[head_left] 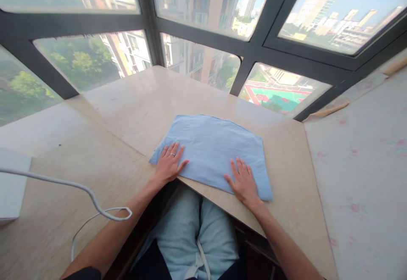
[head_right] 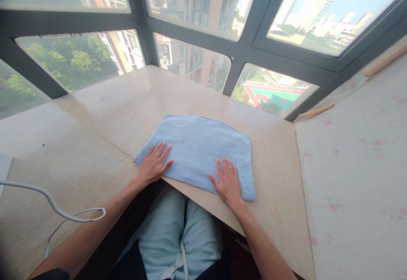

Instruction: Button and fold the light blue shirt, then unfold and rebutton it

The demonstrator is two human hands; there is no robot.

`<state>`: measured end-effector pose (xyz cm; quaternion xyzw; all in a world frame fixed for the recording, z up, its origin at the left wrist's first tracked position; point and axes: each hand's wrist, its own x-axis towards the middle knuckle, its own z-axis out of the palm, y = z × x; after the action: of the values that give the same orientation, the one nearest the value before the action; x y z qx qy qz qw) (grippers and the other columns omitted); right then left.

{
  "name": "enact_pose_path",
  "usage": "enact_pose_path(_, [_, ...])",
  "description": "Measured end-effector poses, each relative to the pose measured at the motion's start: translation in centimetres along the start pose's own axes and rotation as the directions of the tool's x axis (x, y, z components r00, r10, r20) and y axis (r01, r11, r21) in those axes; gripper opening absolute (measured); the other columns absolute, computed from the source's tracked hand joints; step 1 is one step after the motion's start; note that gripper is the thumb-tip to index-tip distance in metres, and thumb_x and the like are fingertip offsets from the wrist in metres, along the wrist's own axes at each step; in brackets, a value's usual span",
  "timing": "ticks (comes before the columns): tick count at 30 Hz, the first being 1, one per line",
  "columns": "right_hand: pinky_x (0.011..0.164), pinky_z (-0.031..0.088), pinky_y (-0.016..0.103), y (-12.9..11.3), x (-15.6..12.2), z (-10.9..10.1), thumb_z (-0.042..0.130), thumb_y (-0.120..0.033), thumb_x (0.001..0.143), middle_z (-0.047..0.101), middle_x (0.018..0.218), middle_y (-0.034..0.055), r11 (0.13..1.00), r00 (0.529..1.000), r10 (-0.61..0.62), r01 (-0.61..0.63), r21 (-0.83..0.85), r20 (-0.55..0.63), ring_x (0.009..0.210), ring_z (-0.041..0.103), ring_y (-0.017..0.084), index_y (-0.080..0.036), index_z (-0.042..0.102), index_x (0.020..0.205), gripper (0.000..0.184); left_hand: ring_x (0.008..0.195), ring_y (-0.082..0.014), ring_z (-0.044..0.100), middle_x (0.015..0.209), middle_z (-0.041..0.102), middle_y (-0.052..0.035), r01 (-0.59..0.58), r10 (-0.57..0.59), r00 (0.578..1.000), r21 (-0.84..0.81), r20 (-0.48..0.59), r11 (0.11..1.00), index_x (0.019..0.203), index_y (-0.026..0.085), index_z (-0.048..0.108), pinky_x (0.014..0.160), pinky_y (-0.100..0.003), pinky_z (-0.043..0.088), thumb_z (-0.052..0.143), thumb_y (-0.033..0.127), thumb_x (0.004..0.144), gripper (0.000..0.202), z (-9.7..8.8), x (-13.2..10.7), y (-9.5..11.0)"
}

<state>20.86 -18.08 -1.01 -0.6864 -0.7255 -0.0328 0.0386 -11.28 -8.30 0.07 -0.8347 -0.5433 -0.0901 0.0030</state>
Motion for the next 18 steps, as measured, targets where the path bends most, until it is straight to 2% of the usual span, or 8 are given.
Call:
enact_pose_path(5, [0.120, 0.021, 0.049, 4.5, -2.4, 0.7, 0.027, -0.059, 0.099, 0.026, 0.161, 0.0162, 0.999, 0.999, 0.029, -0.028, -0.022, 0.014, 0.150, 0.022, 0.030, -0.012, 0.036, 0.152, 0.072, 0.150, -0.0276, 0.022, 0.161, 0.028, -0.0105, 0.148, -0.149, 0.989, 0.062, 0.005, 0.987, 0.154, 0.021, 0.034, 0.122, -0.050, 0.017, 0.023, 0.058, 0.098, 0.068, -0.3, -1.3, -2.3])
enact_pose_path(8, [0.120, 0.022, 0.049, 5.6, -3.1, 1.0, 0.025, -0.058, 0.099, 0.025, 0.161, 0.0158, 1.000, 1.000, 0.017, -0.017, -0.020, 0.008, 0.151, 0.018, 0.030, -0.010, 0.034, 0.152, 0.073, 0.150, -0.0310, 0.023, 0.162, 0.025, -0.0124, 0.215, -0.219, 0.974, 0.084, 0.051, 0.973, 0.154, 0.022, 0.032, 0.120, -0.053, 0.020, 0.027, 0.059, 0.097, 0.068, -0.9, -2.0, -3.3])
enact_pose_path(11, [0.120, 0.023, 0.050, 5.9, -3.2, 1.4, 0.025, -0.058, 0.099, 0.026, 0.161, 0.0161, 1.000, 1.000, 0.002, -0.002, -0.004, -0.016, 0.151, 0.019, 0.030, -0.011, 0.033, 0.153, 0.072, 0.147, -0.0352, 0.027, 0.160, 0.028, -0.0171, 0.265, -0.271, 0.956, 0.066, 0.109, 0.962, 0.154, 0.021, 0.032, 0.117, -0.058, 0.020, 0.035, 0.059, 0.096, 0.069, -2.0, -2.7, -4.0])
enact_pose_path(13, [0.119, 0.024, 0.052, 6.1, -3.1, 1.8, 0.024, -0.058, 0.099, 0.028, 0.160, 0.0168, 1.000, 0.999, -0.015, 0.016, 0.009, -0.036, 0.150, 0.020, 0.031, -0.011, 0.032, 0.153, 0.073, 0.146, -0.0365, 0.030, 0.156, 0.035, -0.0204, 0.285, -0.284, 0.952, 0.007, 0.115, 0.958, 0.153, 0.017, 0.034, 0.116, -0.059, 0.022, 0.041, 0.056, 0.095, 0.070, -2.8, -3.1, -4.3])
enact_pose_path(15, [0.118, 0.025, 0.054, 6.4, -3.0, 2.1, 0.022, -0.058, 0.099, 0.029, 0.160, 0.0176, 0.999, 0.998, -0.030, 0.032, 0.025, -0.049, 0.149, 0.022, 0.032, -0.011, 0.032, 0.153, 0.073, 0.142, -0.0369, 0.037, 0.149, 0.044, -0.0230, 0.315, -0.309, 0.948, -0.100, 0.077, 0.944, 0.150, 0.012, 0.037, 0.114, -0.055, 0.028, 0.047, 0.051, 0.093, 0.069, -3.5, -3.7, -4.4])
enact_pose_path(17, [0.118, 0.026, 0.056, 6.7, -2.9, 2.3, 0.021, -0.060, 0.099, 0.030, 0.159, 0.0186, 0.998, 0.998, -0.036, 0.038, 0.048, -0.047, 0.149, 0.023, 0.033, -0.010, 0.034, 0.152, 0.074, 0.134, -0.0372, 0.046, 0.139, 0.055, -0.0239, 0.384, -0.389, 0.921, -0.263, 0.037, 0.885, 0.147, 0.010, 0.040, 0.110, -0.051, 0.034, 0.055, 0.046, 0.089, 0.070, -4.0, -4.1, -4.2])
enact_pose_path(18, [0.117, 0.027, 0.056, 6.9, -2.8, 2.3, 0.021, -0.061, 0.098, 0.031, 0.158, 0.0194, 0.997, 0.998, -0.037, 0.039, 0.064, -0.041, 0.148, 0.024, 0.034, -0.010, 0.036, 0.151, 0.075, 0.131, -0.0367, 0.049, 0.134, 0.058, -0.0231, 0.432, -0.452, 0.891, -0.376, 0.038, 0.820, 0.146, 0.010, 0.040, 0.109, -0.050, 0.036, 0.060, 0.044, 0.086, 0.072, -4.1, -4.3, -4.1])
